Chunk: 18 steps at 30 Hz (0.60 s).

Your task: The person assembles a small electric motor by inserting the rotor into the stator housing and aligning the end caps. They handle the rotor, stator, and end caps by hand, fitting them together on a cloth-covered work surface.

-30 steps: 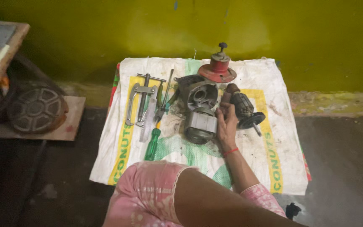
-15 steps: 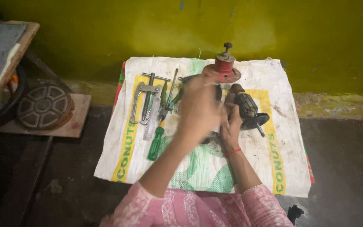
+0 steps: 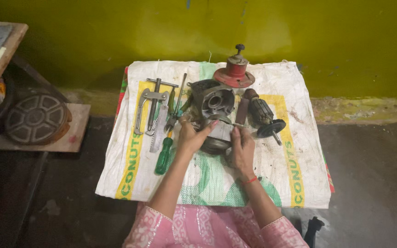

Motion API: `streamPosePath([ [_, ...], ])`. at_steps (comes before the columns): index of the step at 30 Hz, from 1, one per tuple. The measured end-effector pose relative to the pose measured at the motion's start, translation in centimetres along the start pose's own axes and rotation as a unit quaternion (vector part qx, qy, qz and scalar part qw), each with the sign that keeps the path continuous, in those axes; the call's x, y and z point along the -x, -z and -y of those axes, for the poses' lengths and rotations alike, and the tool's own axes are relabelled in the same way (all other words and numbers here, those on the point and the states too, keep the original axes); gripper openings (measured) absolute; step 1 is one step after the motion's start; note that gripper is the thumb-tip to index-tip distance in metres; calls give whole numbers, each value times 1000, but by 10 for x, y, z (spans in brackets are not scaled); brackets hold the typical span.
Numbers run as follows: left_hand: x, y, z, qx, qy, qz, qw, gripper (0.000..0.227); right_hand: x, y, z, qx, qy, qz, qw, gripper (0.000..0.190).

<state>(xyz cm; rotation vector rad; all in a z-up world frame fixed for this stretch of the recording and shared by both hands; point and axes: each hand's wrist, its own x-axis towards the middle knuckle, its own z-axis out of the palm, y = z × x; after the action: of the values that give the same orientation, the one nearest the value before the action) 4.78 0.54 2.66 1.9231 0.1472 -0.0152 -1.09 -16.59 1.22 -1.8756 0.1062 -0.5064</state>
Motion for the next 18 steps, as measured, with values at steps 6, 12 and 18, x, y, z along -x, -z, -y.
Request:
streamPosePath([
  [6,21,1,-14,110,19,-23,993,85,4,-1,-9,-16,-8,46,999,31],
  [12,15,14,-12,221,68,173,957,58,7,5,-18,-79,83,75,991,44],
  [18,28,9,1,257,55,174,949,54,11,6,-24,-132,77,102,983,48],
])
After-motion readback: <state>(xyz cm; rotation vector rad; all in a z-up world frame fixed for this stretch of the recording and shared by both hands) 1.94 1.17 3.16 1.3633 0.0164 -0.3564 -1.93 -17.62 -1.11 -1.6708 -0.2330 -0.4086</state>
